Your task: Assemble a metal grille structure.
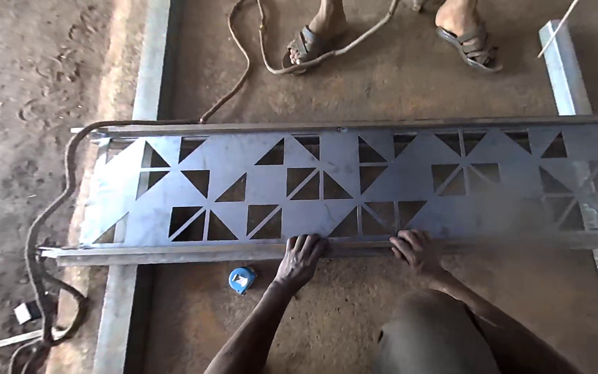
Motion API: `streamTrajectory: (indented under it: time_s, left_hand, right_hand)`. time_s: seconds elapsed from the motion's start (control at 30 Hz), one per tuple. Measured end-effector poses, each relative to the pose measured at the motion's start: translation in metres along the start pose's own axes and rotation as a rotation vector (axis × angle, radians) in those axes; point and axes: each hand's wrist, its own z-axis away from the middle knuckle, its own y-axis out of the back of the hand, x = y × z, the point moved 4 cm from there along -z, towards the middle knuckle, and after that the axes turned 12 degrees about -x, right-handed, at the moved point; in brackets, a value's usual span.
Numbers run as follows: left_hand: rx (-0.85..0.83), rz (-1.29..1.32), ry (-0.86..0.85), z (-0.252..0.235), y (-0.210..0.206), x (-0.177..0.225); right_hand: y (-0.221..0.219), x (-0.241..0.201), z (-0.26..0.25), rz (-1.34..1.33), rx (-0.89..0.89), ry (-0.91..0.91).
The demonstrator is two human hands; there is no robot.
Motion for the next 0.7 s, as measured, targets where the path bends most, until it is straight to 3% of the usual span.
streamTrajectory:
  time_s: [0.37,0.7]
  left_hand:
    - [-0.122,-0.042,0.177,-0.003,0.013,0.019]
    - [0.035,-0.098,0.007,-0.002,-0.002,-0.002]
  right_hand:
    - [-0.015,0.002,0.004,0.051,0.051,0.018]
    - [-0.012,-0.004,-0.001,0.057,0.096,-0.011]
